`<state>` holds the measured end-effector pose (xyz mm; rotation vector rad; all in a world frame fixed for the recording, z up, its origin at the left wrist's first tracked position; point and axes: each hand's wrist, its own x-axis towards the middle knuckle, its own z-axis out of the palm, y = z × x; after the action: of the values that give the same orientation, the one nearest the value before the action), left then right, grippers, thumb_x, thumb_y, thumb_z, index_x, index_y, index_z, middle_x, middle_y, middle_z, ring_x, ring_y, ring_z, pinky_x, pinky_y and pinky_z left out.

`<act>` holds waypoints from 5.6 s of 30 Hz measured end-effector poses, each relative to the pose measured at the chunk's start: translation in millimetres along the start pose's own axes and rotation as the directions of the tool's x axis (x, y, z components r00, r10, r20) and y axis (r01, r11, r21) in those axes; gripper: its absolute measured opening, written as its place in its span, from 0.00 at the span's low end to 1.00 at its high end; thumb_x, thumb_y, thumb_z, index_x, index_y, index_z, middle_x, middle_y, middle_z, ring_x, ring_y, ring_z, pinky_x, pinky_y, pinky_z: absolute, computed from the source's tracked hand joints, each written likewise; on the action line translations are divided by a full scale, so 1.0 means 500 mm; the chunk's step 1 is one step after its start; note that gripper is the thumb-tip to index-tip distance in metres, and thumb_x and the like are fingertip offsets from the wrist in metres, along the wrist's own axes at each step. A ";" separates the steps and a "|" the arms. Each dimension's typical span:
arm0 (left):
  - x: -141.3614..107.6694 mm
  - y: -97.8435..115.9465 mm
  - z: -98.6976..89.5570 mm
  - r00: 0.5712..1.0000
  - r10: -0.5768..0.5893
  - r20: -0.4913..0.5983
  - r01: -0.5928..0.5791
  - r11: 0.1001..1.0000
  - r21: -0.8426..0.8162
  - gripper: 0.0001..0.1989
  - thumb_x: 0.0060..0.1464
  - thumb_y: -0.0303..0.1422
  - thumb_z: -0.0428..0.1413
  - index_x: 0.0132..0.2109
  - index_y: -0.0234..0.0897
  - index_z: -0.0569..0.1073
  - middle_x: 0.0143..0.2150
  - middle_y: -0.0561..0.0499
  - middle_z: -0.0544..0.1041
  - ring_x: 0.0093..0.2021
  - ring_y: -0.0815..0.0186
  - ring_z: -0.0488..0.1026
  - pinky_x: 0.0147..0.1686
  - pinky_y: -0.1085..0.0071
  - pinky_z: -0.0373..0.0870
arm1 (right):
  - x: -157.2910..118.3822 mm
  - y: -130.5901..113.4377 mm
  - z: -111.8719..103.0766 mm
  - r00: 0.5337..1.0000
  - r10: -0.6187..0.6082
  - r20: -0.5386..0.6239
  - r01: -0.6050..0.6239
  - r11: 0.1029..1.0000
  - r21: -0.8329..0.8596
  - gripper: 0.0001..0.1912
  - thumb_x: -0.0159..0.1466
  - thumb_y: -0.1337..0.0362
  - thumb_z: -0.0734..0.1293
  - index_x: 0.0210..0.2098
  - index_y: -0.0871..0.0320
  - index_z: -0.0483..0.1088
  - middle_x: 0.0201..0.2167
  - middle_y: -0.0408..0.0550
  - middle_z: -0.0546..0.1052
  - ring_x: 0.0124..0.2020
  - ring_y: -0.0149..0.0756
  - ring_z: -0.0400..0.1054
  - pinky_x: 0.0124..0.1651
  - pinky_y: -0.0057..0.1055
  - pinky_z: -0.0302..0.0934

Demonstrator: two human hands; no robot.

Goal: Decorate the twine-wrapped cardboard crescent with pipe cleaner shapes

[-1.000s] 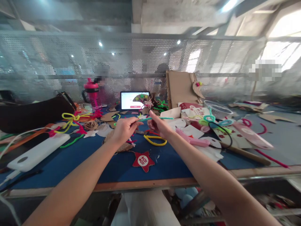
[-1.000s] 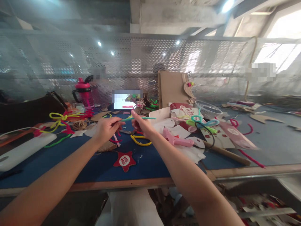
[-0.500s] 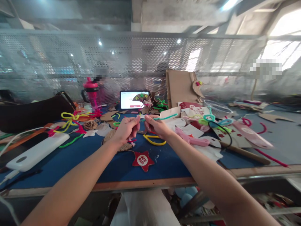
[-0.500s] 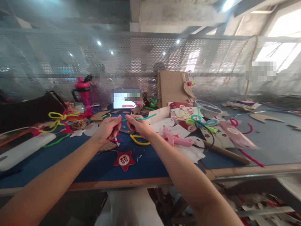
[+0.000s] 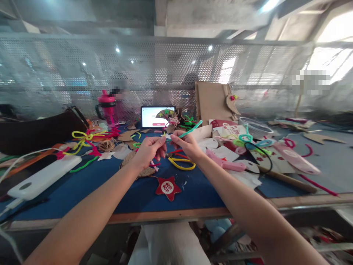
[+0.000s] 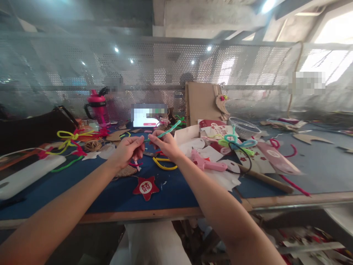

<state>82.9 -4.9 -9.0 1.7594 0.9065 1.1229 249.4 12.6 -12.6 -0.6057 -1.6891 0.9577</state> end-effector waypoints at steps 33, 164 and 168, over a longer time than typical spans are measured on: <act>0.011 -0.004 -0.023 0.992 0.129 -0.001 -0.128 0.988 0.091 0.15 0.51 0.43 0.56 0.30 0.33 0.73 0.23 0.50 0.76 0.21 0.68 0.73 0.21 0.74 0.69 | 0.000 0.010 -0.002 0.988 -0.152 -0.026 0.145 0.972 -0.186 0.15 0.61 0.55 0.63 0.25 0.58 0.61 0.20 0.39 0.62 0.23 0.27 0.56 0.28 0.26 0.51; -0.010 0.013 0.013 0.917 0.400 -0.014 -0.380 0.859 -0.342 0.04 0.48 0.28 0.60 0.29 0.37 0.72 0.34 0.52 0.65 0.36 0.69 0.63 0.37 0.73 0.61 | -0.036 -0.064 0.009 0.838 -0.402 0.368 0.416 0.036 -0.909 0.12 0.64 0.68 0.55 0.30 0.60 0.67 0.24 0.46 0.70 0.30 0.33 0.61 0.28 0.29 0.46; -0.010 0.013 0.013 0.920 0.391 -0.025 -0.375 0.862 -0.342 0.04 0.47 0.28 0.60 0.27 0.37 0.71 0.34 0.52 0.66 0.36 0.69 0.64 0.38 0.71 0.62 | -0.037 -0.065 0.009 0.844 -0.392 0.366 0.409 0.029 -0.912 0.11 0.63 0.69 0.55 0.29 0.60 0.67 0.24 0.46 0.70 0.28 0.32 0.58 0.27 0.30 0.42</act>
<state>88.1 -13.4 -6.4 1.7010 0.3037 1.3919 253.0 -21.1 4.0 -0.8330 -2.1955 -0.8107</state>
